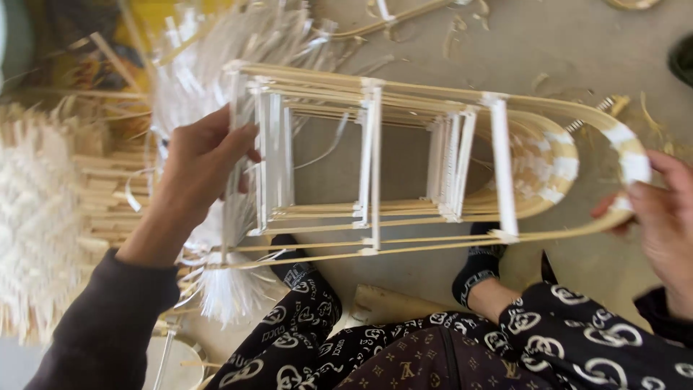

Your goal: The recorder is assembling and weaving bamboo furniture components using thin bamboo strips and a larger frame.

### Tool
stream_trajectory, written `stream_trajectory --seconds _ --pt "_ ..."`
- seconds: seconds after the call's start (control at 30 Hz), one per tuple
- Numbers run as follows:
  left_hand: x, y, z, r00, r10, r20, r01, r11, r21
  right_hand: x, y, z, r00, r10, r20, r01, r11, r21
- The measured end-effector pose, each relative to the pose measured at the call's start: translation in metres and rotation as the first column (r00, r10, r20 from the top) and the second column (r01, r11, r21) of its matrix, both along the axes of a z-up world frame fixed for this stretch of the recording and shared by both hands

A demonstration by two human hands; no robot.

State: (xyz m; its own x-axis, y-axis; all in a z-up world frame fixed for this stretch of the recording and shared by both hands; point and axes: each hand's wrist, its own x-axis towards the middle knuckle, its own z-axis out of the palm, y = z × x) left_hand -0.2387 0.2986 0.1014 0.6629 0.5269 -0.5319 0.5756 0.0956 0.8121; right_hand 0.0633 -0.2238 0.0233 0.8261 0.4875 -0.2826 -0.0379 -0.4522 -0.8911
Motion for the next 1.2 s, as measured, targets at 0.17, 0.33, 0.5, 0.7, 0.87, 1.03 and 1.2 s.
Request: stream_trajectory --seconds 0.17,0.33,0.5,0.7,0.87,1.03,1.2 --pt "-0.009 -0.009 -0.016 0.996 -0.052 0.079 0.035 0.979 0.203 -0.029 0.058 0.033 0.987 0.104 0.121 -0.086 0.985 -0.148" --pt "-0.014 -0.015 -0.042 0.992 0.037 0.124 -0.066 0.968 0.241 -0.034 0.064 0.015 0.988 0.079 0.134 -0.06 0.989 -0.136" --pt "-0.011 -0.012 -0.052 0.983 0.044 0.18 -0.108 0.925 0.364 -0.034 0.07 0.012 0.98 0.096 0.175 -0.068 0.985 -0.158" --pt "-0.017 -0.003 -0.071 0.996 -0.085 -0.019 0.078 0.771 0.632 -0.034 0.073 0.009 0.983 0.093 0.16 -0.064 0.982 -0.18" --pt "-0.015 -0.002 -0.076 0.994 -0.11 -0.016 0.094 0.767 0.634 -0.033 0.075 0.009 0.979 0.11 0.174 -0.072 0.975 -0.211" --pt "-0.016 -0.003 -0.09 0.994 -0.101 -0.036 0.102 0.775 0.624 -0.034 0.064 0.003 0.981 0.111 0.157 -0.082 0.98 -0.183" --pt "-0.027 0.005 -0.091 0.997 -0.032 -0.069 0.069 0.746 0.663 -0.029 0.051 -0.015 0.983 0.143 0.113 -0.131 0.986 -0.107"
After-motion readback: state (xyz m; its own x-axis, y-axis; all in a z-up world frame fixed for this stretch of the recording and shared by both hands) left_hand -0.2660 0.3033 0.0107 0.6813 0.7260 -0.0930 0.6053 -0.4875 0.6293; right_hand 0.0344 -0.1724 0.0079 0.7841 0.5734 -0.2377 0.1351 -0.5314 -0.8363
